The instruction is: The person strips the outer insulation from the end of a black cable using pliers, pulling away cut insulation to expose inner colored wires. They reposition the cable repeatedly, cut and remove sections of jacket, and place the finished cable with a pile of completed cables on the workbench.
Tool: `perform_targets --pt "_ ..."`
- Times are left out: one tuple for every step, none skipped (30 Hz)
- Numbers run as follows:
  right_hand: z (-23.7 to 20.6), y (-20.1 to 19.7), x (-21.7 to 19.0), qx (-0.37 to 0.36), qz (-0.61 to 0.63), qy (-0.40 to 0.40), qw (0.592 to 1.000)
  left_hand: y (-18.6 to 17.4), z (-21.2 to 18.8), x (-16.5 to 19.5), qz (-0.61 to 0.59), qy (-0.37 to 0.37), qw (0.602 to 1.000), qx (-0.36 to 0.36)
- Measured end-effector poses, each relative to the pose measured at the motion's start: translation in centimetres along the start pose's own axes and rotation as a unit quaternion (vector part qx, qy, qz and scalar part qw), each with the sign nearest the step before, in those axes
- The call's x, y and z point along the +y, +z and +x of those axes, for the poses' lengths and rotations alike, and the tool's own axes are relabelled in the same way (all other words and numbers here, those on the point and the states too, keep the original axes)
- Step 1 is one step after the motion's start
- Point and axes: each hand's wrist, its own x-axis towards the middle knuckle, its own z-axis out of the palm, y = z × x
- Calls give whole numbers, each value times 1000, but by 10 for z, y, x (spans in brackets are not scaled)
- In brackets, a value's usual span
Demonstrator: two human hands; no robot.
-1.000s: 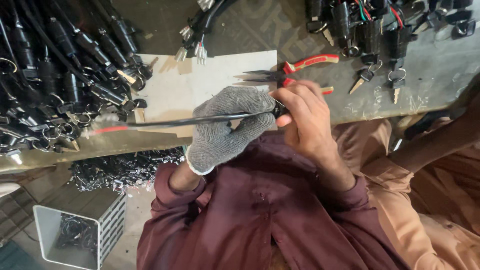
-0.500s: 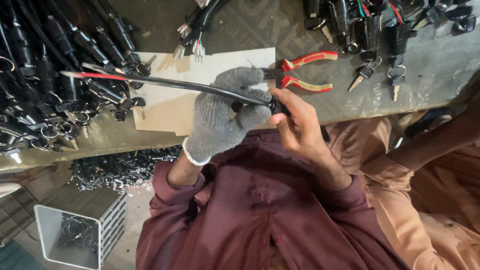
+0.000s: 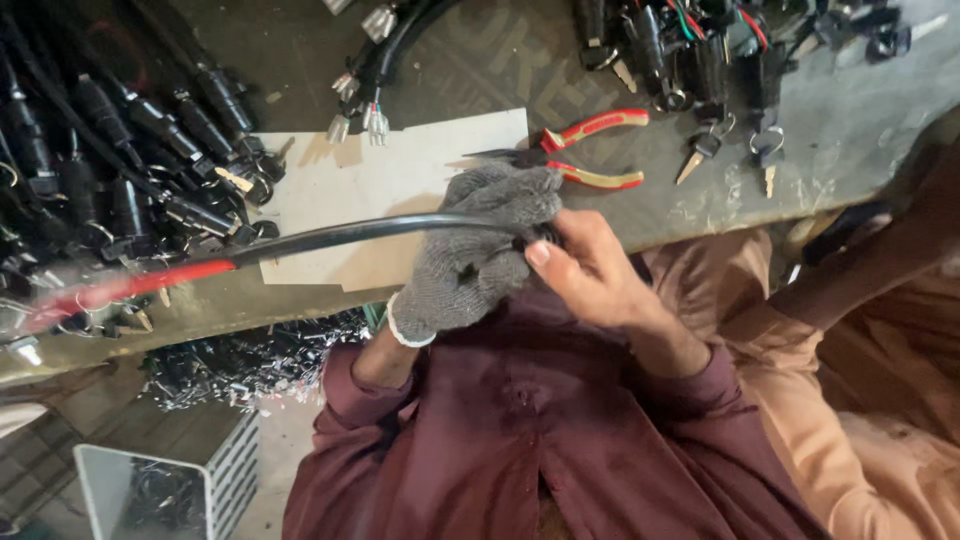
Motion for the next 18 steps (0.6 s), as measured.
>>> perform_targets --pt "2 0 0 -9 29 14 999 0 -1 0 44 82 996 2" --pt "3 0 1 -12 19 29 999 -1 -2 0 38 62 997 16" --pt "5 -3 3 -14 6 39 999 -2 -2 1 33 49 998 29" --pt "7 -5 7 -18 -6 51 999 -3 -2 3 28 33 998 43" --pt "7 -10 10 -60 -27 80 995 -5 -2 6 -13 17 999 33" --pt "8 -14 15 -100 -50 105 988 -8 -2 8 -53 3 998 21" --pt "6 -17 19 -141 -73 129 979 -12 -1 10 -92 -10 996 9" --pt "4 -20 23 -184 -38 79 979 -16 0 10 -112 22 993 -23" --pt "2 -21 26 -228 -1 30 973 -17 0 11 -131 51 989 -51" --pt "-1 -21 29 -270 35 -21 962 -19 0 10 -149 83 982 -80" --pt "-3 -19 33 -260 95 33 960 -18 -1 9 -150 72 984 -67" --pt "-6 -15 35 -247 155 88 952 -17 -2 8 -152 61 985 -54" --pt "-6 -13 38 -233 209 137 940 -14 -4 7 -151 57 986 -42" --pt "-7 -9 41 -217 235 119 940 -8 -5 5 -150 51 987 -29" --pt "-9 -5 43 -202 264 104 937 -4 -8 4 -150 41 988 -15" --pt "-9 -1 46 -188 294 92 933 1 -10 3 -150 29 988 2" --pt "-11 3 48 -141 248 71 956 5 -12 3 -188 -11 982 13" --pt "-13 7 49 -95 201 50 974 9 -13 3 -225 -52 973 24"
